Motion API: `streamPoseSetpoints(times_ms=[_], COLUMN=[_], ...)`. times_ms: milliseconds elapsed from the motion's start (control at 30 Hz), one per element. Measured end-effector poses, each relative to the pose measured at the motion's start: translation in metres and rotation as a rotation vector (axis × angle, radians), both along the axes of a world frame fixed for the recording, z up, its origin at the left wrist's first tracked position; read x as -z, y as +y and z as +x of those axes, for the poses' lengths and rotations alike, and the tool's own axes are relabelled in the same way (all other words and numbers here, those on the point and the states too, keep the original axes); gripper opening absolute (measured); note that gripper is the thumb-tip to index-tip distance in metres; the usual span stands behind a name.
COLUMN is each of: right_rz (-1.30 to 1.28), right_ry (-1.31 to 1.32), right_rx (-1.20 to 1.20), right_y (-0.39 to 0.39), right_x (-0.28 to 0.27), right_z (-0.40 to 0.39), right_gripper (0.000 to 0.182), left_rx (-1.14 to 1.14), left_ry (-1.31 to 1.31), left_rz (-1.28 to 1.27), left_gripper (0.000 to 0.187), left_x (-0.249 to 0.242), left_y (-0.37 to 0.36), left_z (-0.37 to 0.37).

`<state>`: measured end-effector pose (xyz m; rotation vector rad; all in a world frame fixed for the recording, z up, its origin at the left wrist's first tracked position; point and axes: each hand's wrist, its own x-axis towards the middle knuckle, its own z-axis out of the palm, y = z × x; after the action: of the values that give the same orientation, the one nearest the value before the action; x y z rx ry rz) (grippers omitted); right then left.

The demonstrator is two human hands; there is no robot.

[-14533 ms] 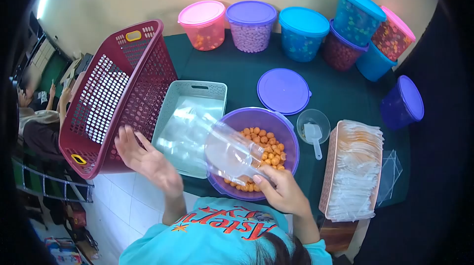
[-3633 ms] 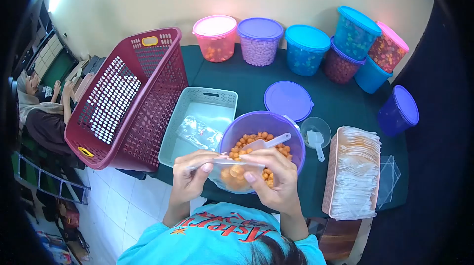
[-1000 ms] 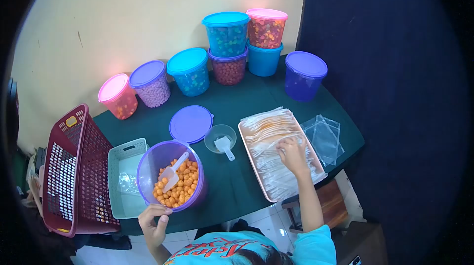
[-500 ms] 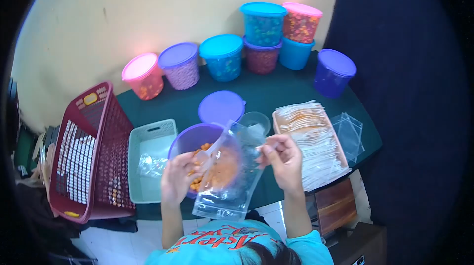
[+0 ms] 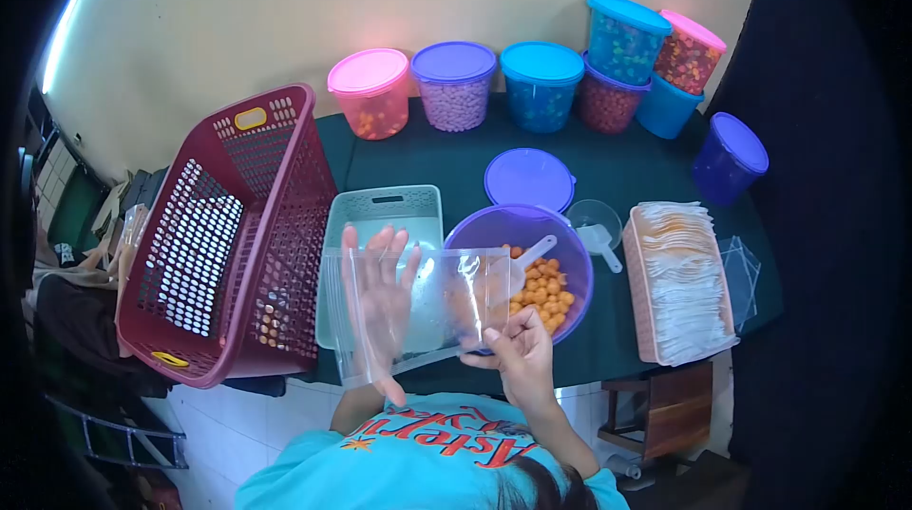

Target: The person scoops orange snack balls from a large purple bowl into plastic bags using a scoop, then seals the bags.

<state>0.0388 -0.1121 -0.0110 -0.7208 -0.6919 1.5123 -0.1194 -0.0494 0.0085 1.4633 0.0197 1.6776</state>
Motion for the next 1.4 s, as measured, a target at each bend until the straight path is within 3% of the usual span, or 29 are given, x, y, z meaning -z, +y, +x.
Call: streamPoseSetpoints(times_ms=[67, 100, 167, 233, 300, 400, 433, 533, 667, 767, 1033, 1400], right_rz=[-0.014, -0.016, 0.319, 0.344, 0.459, 0.472, 0.455, 0.338, 0.166, 0.149, 0.154, 0.159], right_ry=[-0.258, -0.260, -0.982, -0.964, -0.939, -0.788, -0.792, -0.548, -0.239, -0.177, -0.169, -0.206], right_rx=[-0.059, -0.049, 0.339, 0.477, 0.423, 0.129, 0.143, -0.092, -0.207, -0.209, -0.265, -0.368], right_y=[-0.003, -0.002, -0.004, -0.008, -0.015, -0.022, -0.020, -0.015, -0.009, -0.007, 0.008, 0.014], right_x=[-0.008, -0.011, -0.014, -0.026, -0.041, -0.060, -0.062, -0.060, -0.052, -0.048, -0.047, -0.045], right_z=[-0.008, -0.008, -0.008, -0.009, -0.011, -0.019, -0.023, -0.032, -0.040, -0.040, -0.024, 0.013], right_gripper=[0.024, 0.024, 0.029, 0.032, 0.026, 0.021, 0.021, 0.025, 0.030, 0.027, 0.029, 0.030], left_rx=[-0.018, -0.040, -0.097, -0.145, -0.261, -0.214, -0.198, -0.141, -0.115, -0.145, -0.271, -0.369], left_ry=[0.093, 0.173, 0.258, 0.352, 0.666, 0.774, 0.839, 0.862, 0.890, 0.906, 0.898, 0.862], left_rz=[0.010, 0.019, 0.026, 0.031, 0.061, 0.019, 0.009, 0.047, 0.051, 0.051, 0.103, 0.026], left_gripper=[0.140, 0.139, 0.131, 0.123, 0.115, 0.112, 0.112, 0.114, 0.118, 0.119, 0.126, 0.118], left_x=[-0.004, -0.006, -0.011, -0.016, -0.021, -0.026, -0.025, -0.021, -0.016, -0.012, -0.013, -0.007], left_y=[0.001, 0.001, -0.004, -0.009, -0.013, -0.015, -0.014, -0.016, -0.021, -0.023, -0.031, -0.040], left_z=[-0.016, -0.021, -0.027, -0.032, -0.037, -0.038, -0.037, -0.035, -0.034, -0.032, -0.011, 0.032])
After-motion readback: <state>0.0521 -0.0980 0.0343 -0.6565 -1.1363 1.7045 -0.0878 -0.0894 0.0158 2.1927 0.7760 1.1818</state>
